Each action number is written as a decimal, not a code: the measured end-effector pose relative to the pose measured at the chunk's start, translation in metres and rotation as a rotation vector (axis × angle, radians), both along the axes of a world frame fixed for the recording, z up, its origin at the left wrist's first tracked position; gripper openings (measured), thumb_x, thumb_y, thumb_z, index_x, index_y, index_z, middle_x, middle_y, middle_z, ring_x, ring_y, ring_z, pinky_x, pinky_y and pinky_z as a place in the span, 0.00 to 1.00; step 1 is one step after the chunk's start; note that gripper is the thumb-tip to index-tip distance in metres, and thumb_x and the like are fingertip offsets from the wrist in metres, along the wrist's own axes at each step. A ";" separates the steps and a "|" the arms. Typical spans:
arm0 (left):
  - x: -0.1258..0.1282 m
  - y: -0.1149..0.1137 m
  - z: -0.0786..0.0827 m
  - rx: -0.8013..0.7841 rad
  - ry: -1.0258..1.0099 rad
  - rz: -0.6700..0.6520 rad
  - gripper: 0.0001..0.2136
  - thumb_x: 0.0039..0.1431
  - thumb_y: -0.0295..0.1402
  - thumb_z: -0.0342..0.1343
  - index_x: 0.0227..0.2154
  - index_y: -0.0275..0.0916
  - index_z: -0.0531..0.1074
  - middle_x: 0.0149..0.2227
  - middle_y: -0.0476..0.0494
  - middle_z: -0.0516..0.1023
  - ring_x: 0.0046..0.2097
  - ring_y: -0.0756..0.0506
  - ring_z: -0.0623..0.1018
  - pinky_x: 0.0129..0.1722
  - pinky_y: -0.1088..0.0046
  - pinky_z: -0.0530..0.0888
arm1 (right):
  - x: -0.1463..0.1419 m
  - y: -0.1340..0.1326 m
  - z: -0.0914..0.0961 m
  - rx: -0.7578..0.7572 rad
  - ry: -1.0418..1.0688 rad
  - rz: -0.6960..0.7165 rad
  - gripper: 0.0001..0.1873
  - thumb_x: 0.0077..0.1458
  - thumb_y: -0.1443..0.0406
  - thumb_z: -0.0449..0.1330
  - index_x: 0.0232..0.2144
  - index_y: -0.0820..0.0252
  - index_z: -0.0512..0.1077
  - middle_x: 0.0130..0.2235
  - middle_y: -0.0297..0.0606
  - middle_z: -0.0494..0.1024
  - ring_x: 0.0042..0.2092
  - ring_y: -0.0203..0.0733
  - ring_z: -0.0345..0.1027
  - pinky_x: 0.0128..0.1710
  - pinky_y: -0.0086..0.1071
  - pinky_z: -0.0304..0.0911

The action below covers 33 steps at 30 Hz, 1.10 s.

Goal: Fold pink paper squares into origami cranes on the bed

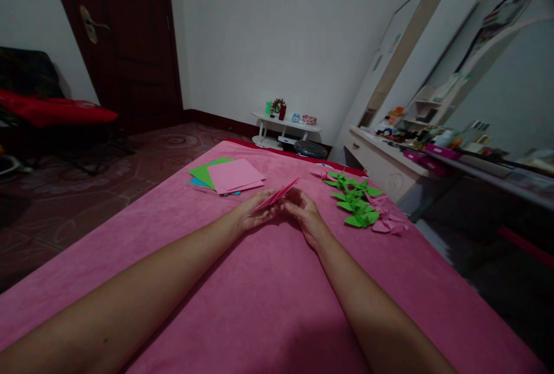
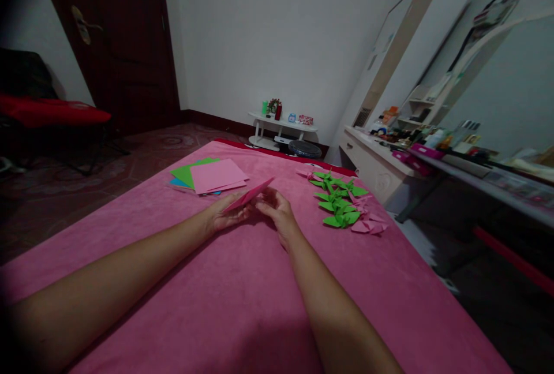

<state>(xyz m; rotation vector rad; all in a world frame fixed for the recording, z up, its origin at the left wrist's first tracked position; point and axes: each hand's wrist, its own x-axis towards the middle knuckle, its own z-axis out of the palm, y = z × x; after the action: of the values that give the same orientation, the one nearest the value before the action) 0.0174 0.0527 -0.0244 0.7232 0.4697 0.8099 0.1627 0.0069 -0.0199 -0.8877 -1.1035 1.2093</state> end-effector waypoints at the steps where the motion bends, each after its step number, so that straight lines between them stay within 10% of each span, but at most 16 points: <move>1: 0.000 0.000 -0.001 -0.004 0.010 -0.028 0.08 0.51 0.27 0.57 0.35 0.34 0.74 0.27 0.41 0.76 0.24 0.52 0.73 0.21 0.82 0.71 | 0.000 0.000 0.000 0.012 -0.003 -0.013 0.21 0.34 0.63 0.69 0.35 0.58 0.72 0.36 0.35 0.77 0.36 0.38 0.70 0.36 0.28 0.65; 9: 0.000 0.001 -0.003 -0.004 0.121 -0.203 0.08 0.53 0.33 0.57 0.33 0.33 0.74 0.27 0.39 0.77 0.25 0.50 0.75 0.24 0.78 0.73 | 0.017 0.002 0.005 -0.057 -0.047 -0.161 0.16 0.36 0.59 0.68 0.22 0.60 0.67 0.19 0.28 0.70 0.20 0.32 0.63 0.21 0.25 0.59; 17: -0.003 0.004 0.000 0.064 0.115 -0.038 0.18 0.51 0.45 0.57 0.39 0.36 0.73 0.35 0.39 0.78 0.29 0.47 0.77 0.26 0.73 0.76 | 0.028 0.006 0.004 -0.103 -0.089 -0.215 0.14 0.39 0.60 0.66 0.20 0.60 0.65 0.15 0.30 0.71 0.16 0.30 0.60 0.14 0.22 0.53; 25: 0.001 0.008 -0.015 0.302 0.260 0.184 0.17 0.37 0.33 0.68 0.31 0.30 0.74 0.27 0.42 0.78 0.24 0.50 0.75 0.25 0.77 0.72 | 0.030 0.008 0.002 -0.120 -0.073 -0.268 0.13 0.41 0.58 0.65 0.22 0.62 0.69 0.17 0.31 0.71 0.18 0.31 0.64 0.16 0.22 0.57; 29: -0.001 0.011 -0.012 0.258 0.312 0.216 0.19 0.32 0.30 0.69 0.31 0.31 0.73 0.28 0.42 0.78 0.24 0.50 0.75 0.25 0.76 0.72 | 0.029 0.005 0.025 -0.034 0.032 -0.457 0.14 0.43 0.56 0.63 0.24 0.62 0.70 0.24 0.34 0.73 0.20 0.30 0.62 0.17 0.23 0.57; 33: -0.001 0.010 -0.010 0.258 0.329 0.251 0.19 0.32 0.30 0.69 0.32 0.31 0.73 0.23 0.46 0.76 0.21 0.51 0.72 0.22 0.78 0.68 | 0.015 -0.029 0.073 0.369 -0.004 -0.551 0.11 0.51 0.57 0.59 0.29 0.60 0.71 0.29 0.35 0.74 0.23 0.31 0.64 0.22 0.25 0.60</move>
<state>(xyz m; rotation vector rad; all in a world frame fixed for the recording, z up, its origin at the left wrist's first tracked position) 0.0169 0.0623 -0.0342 1.0592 0.7725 1.0028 0.1777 -0.0218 0.0532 -0.8296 -0.9563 0.5288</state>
